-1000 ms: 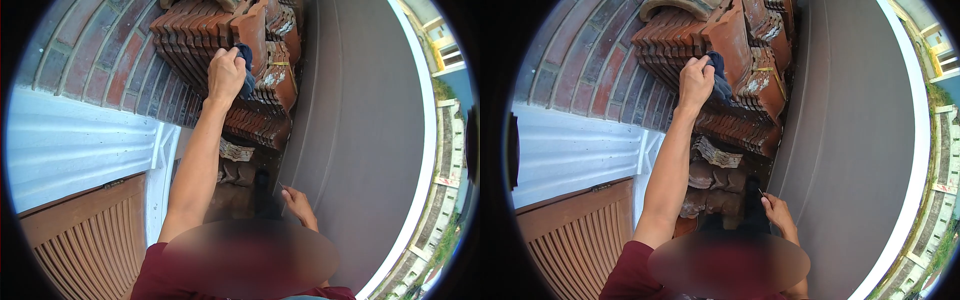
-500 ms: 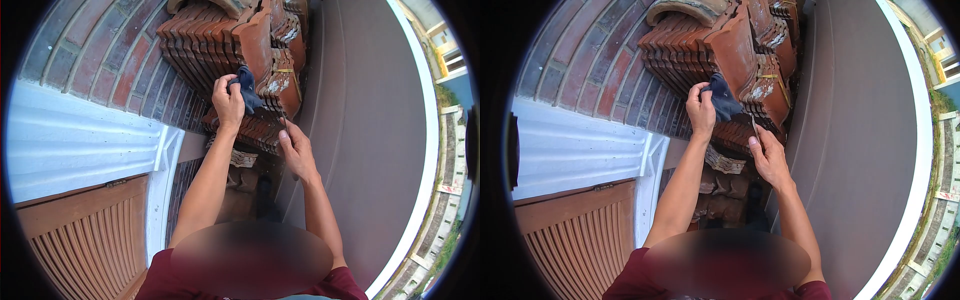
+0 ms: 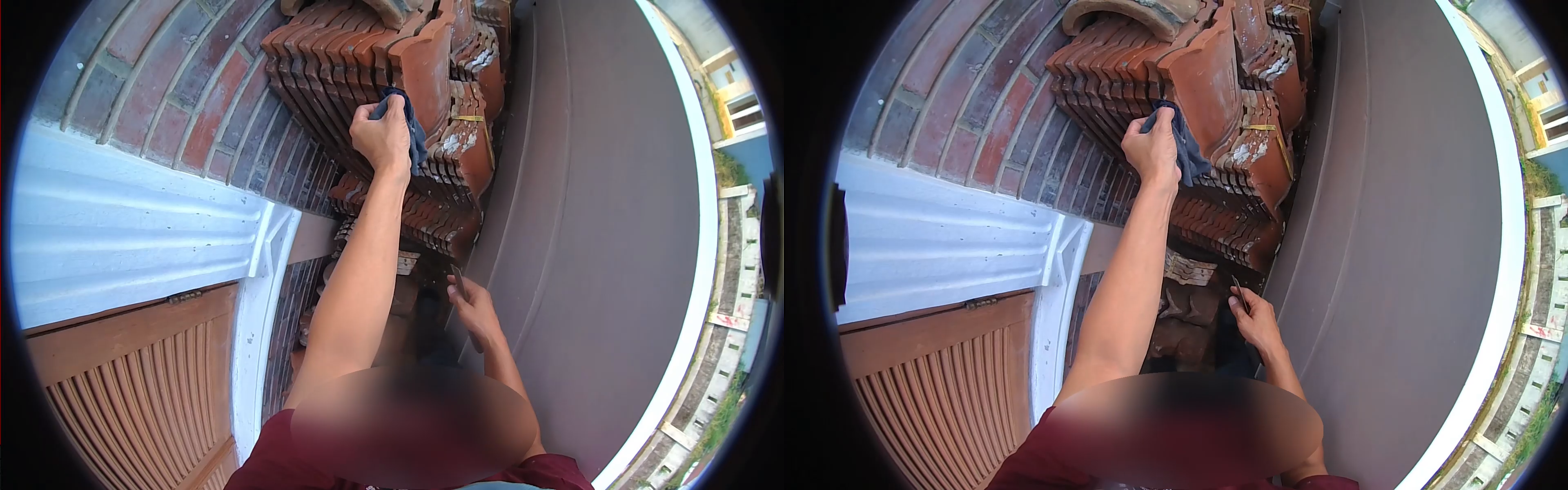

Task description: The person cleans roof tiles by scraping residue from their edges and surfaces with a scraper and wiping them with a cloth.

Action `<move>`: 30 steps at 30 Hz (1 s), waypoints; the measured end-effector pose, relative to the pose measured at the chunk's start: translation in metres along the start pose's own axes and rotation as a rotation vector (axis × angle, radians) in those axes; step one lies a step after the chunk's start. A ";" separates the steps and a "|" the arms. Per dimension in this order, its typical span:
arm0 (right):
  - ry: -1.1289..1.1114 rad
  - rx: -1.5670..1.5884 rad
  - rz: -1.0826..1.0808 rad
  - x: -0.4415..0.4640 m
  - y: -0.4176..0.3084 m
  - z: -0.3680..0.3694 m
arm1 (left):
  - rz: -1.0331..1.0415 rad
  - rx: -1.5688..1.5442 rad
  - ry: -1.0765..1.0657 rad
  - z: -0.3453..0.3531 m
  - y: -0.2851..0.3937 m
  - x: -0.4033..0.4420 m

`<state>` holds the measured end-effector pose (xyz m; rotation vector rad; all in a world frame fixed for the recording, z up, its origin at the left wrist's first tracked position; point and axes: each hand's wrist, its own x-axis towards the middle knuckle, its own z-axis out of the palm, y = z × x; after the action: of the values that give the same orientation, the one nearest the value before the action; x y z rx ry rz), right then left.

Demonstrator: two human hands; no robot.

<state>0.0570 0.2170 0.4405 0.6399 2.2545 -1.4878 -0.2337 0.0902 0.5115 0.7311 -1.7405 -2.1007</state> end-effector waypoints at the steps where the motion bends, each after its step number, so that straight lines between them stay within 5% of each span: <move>1: -0.004 -0.016 0.023 -0.002 0.004 0.000 | -0.021 -0.021 0.022 0.001 0.005 -0.004; 5: -0.103 -0.026 0.178 -0.008 0.010 -0.010 | -0.016 -0.105 0.022 0.002 0.004 0.005; 12: -0.003 -0.009 0.119 -0.006 0.036 -0.014 | -0.055 -0.105 -0.026 0.006 0.008 0.002; 17: 0.024 -0.099 0.108 -0.007 0.041 -0.014 | 0.293 0.324 0.053 0.002 0.000 0.014; 22: 0.063 -0.058 0.084 -0.017 0.038 -0.014 | -0.019 -0.108 0.204 -0.032 -0.025 0.023; 27: 0.030 0.194 0.395 -0.027 0.039 -0.009 | -0.036 -0.185 0.021 -0.070 -0.050 0.009; 30: 0.063 0.287 0.392 -0.027 0.060 0.004 | 0.328 0.007 -0.077 -0.070 -0.050 0.033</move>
<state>0.1126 0.2296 0.4076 1.1526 1.8285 -1.6097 -0.2167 0.0257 0.4473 0.3406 -1.7686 -1.9213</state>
